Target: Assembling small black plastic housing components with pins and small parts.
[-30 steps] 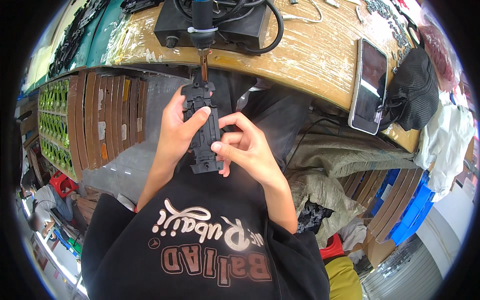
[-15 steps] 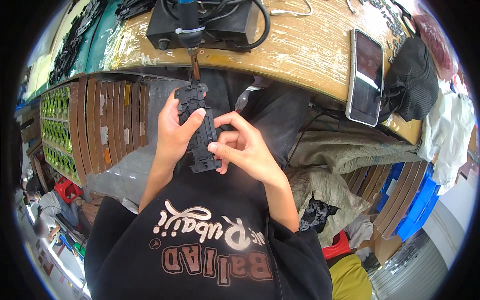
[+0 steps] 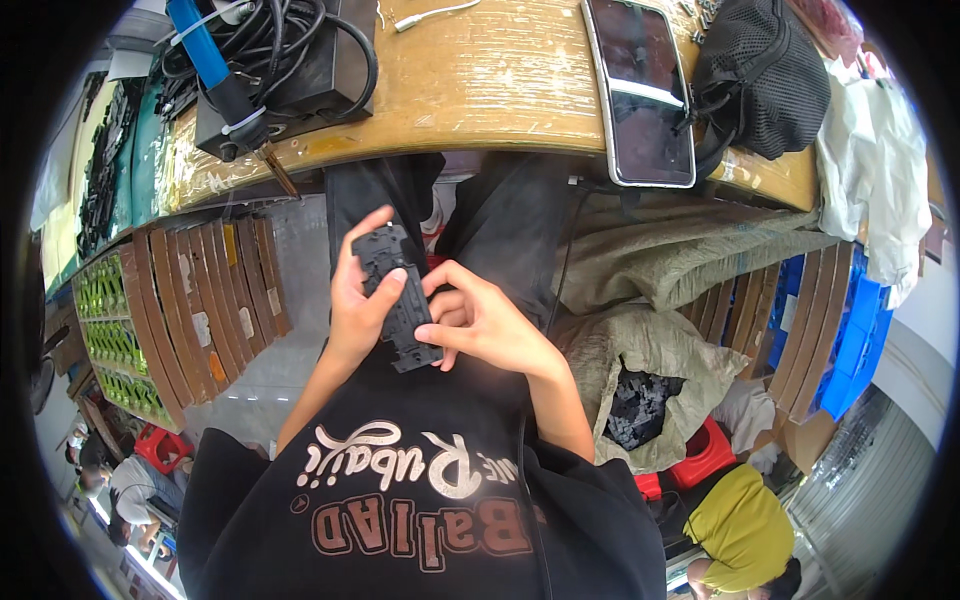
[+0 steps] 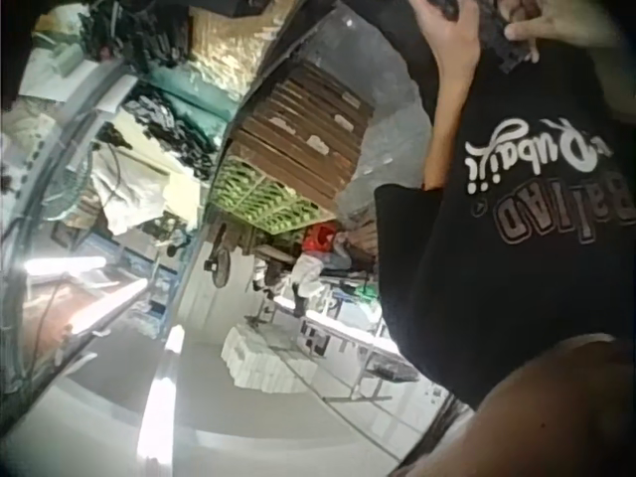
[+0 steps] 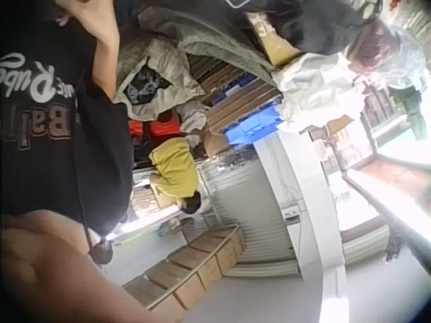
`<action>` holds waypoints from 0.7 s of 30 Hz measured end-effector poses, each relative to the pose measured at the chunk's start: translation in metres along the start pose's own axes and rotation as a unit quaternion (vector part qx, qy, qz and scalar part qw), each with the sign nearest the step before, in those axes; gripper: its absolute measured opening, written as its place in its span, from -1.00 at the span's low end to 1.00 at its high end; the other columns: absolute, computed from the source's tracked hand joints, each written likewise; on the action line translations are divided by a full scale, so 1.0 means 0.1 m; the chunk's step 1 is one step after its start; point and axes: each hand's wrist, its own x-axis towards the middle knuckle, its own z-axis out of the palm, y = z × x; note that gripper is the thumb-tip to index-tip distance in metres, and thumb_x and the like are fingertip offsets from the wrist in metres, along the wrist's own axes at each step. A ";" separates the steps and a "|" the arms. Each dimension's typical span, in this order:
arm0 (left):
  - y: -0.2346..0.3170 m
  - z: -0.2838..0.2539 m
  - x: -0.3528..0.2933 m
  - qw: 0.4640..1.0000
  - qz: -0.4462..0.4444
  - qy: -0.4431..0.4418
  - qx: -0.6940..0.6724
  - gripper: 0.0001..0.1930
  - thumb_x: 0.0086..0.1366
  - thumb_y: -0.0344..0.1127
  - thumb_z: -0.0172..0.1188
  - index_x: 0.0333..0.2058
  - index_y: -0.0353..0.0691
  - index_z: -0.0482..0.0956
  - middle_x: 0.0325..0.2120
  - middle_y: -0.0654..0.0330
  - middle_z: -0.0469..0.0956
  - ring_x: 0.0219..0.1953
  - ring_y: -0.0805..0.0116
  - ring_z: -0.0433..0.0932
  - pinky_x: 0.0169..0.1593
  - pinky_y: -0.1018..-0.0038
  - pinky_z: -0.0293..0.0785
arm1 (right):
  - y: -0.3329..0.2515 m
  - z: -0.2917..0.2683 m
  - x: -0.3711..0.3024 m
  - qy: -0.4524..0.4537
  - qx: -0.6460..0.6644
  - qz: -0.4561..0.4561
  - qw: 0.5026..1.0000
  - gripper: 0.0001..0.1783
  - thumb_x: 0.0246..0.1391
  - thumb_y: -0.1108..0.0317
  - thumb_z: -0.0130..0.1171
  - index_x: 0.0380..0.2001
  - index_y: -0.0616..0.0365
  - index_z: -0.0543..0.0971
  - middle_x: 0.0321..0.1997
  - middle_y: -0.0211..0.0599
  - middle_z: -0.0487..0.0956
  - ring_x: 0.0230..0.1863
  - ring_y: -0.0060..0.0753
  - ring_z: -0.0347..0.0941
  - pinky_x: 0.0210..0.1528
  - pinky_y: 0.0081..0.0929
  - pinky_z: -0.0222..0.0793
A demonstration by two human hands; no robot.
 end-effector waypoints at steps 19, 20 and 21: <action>-0.17 0.04 0.10 0.980 -0.154 -0.078 0.094 -0.68 0.19 -0.31 0.01 -0.08 -0.23 0.27 -0.76 0.26 0.40 -0.77 0.61 0.32 -0.69 0.73 0.22 | -0.10 -1.20 -1.62 0.532 -0.036 -0.431 0.728 -0.65 -0.14 0.52 0.12 -0.28 0.16 0.22 -0.47 -0.21 0.45 -0.53 -0.35 0.45 -0.57 -0.51 0.46; -0.19 0.04 0.12 0.980 -0.158 -0.080 0.091 -0.72 0.20 -0.31 0.00 -0.11 -0.24 0.30 -0.77 0.26 0.40 -0.79 0.60 0.32 -0.70 0.73 0.22 | -0.13 -1.40 -1.76 0.564 -0.023 -0.492 0.663 -0.70 -0.06 0.49 0.07 -0.28 0.18 0.21 -0.40 -0.12 0.47 -0.48 -0.28 0.47 -0.54 -0.48 0.47; -0.18 0.08 0.15 0.981 -0.151 -0.087 0.089 -0.76 0.22 -0.31 -0.03 -0.16 -0.24 0.32 -0.77 0.25 0.39 -0.78 0.59 0.33 -0.71 0.71 0.24 | -0.19 -1.59 -1.86 0.635 -0.043 -0.514 0.575 -0.74 -0.01 0.46 0.04 -0.28 0.21 0.21 -0.38 -0.12 0.46 -0.48 -0.25 0.47 -0.49 -0.45 0.49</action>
